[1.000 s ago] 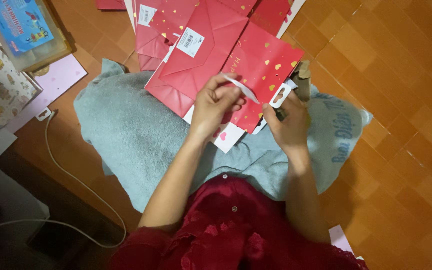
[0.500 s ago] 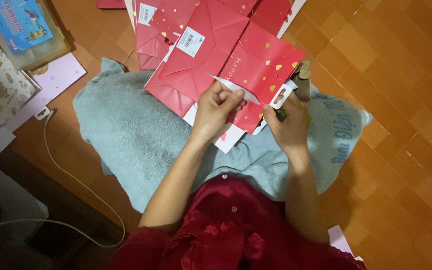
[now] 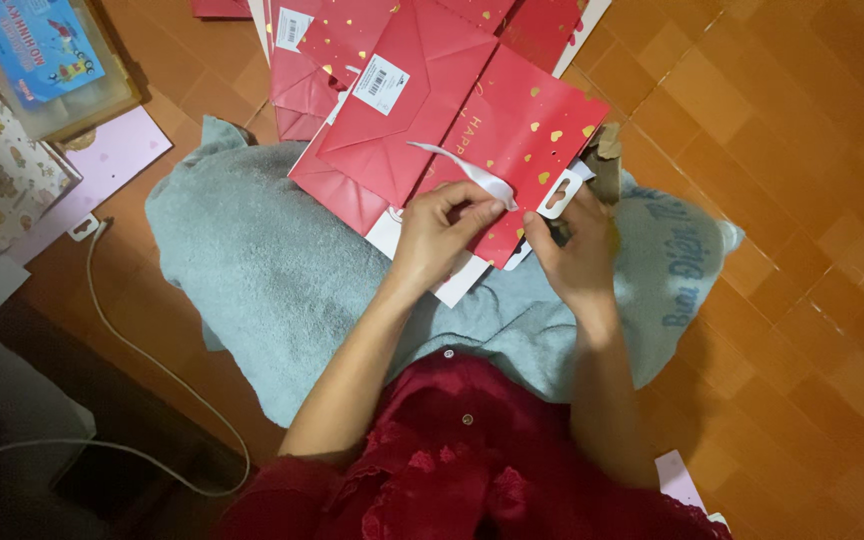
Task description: The person assembles red Valentine's Day gift boxes by threading white ribbons through the handles and tying them. They handle multiple boxes, opening and closing them to insert the ribbons, and place finished boxes into a cardboard box.
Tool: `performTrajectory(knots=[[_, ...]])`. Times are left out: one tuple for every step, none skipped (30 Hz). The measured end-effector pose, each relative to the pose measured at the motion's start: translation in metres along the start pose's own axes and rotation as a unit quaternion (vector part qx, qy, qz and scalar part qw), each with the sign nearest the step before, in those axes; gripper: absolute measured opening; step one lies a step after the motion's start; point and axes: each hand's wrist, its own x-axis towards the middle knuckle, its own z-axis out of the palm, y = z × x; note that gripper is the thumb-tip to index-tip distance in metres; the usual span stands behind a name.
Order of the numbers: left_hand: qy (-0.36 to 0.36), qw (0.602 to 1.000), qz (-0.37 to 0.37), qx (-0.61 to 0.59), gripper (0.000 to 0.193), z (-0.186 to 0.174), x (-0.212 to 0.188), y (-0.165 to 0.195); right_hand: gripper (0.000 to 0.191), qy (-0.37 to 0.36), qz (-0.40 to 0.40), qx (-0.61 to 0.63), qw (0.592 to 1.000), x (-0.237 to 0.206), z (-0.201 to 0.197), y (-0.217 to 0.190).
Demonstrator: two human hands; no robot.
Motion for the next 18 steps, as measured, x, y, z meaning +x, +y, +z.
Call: performTrajectory(knots=[[0.006,0.999,-0.027,-0.017,0.019,0.000,0.000,-0.001,0.018,0.000,0.003,-0.006,1.000,0.000,0.000,0.000],[0.011,0.998,-0.054,-0.034,0.019,-0.001,0.000,-0.003,0.019,0.000,0.006,-0.011,1.000,-0.001,0.000,0.001],[0.006,0.998,-0.040,-0.047,0.018,-0.003,0.001,-0.004,0.019,-0.001,0.002,-0.015,1.000,0.000,0.000,0.001],[0.001,0.998,-0.026,-0.059,0.017,-0.004,0.002,-0.006,0.018,-0.002,-0.001,-0.018,1.000,0.000,0.000,0.002],[-0.004,0.997,-0.013,-0.071,0.017,-0.005,0.002,-0.008,0.018,-0.004,-0.004,-0.021,1.000,0.000,0.000,0.002],[-0.007,0.997,-0.010,-0.081,0.017,-0.005,0.002,-0.009,0.019,-0.005,0.002,-0.012,1.000,0.000,0.000,0.002],[-0.009,0.996,-0.008,-0.090,0.016,-0.005,0.002,-0.011,0.019,-0.006,0.008,-0.004,1.000,-0.001,0.000,0.002],[-0.012,0.995,-0.006,-0.100,0.016,-0.004,0.001,-0.013,0.019,-0.007,0.014,0.005,1.000,-0.001,0.000,0.003],[-0.005,0.992,-0.021,-0.122,0.016,-0.005,0.002,-0.014,0.019,-0.009,0.007,0.009,1.000,-0.001,0.001,0.003],[0.002,0.989,-0.036,-0.145,0.016,-0.005,0.003,-0.015,0.020,-0.010,0.001,0.014,1.000,-0.001,0.001,0.003],[0.009,0.985,-0.051,-0.167,0.015,-0.006,0.004,-0.016,0.020,-0.011,-0.005,0.019,1.000,-0.001,0.001,0.004],[0.010,0.979,-0.044,-0.201,0.014,-0.007,0.004,-0.016,0.020,-0.010,-0.005,0.018,1.000,-0.002,0.001,0.004],[0.012,0.971,-0.036,-0.235,0.012,-0.009,0.006,-0.016,0.020,-0.011,-0.005,0.018,1.000,-0.002,0.001,0.004],[0.013,0.963,-0.028,-0.268,0.011,-0.012,0.007,-0.016,0.019,-0.011,-0.005,0.018,1.000,-0.002,0.002,0.005],[0.019,0.959,-0.044,-0.280,0.012,-0.015,0.008,-0.016,0.019,-0.009,-0.009,0.013,1.000,-0.002,0.002,0.006],[0.025,0.954,-0.059,-0.292,0.013,-0.018,0.008,-0.015,0.019,-0.006,-0.013,0.008,1.000,-0.002,0.002,0.006],[0.031,0.949,-0.075,-0.304,0.015,-0.021,0.008,-0.015,0.019,-0.004,-0.017,0.003,1.000,-0.002,0.003,0.007],[0.041,0.949,-0.090,-0.300,0.016,-0.024,0.007,-0.014,0.019,-0.004,-0.014,0.006,1.000,-0.002,0.003,0.007]])
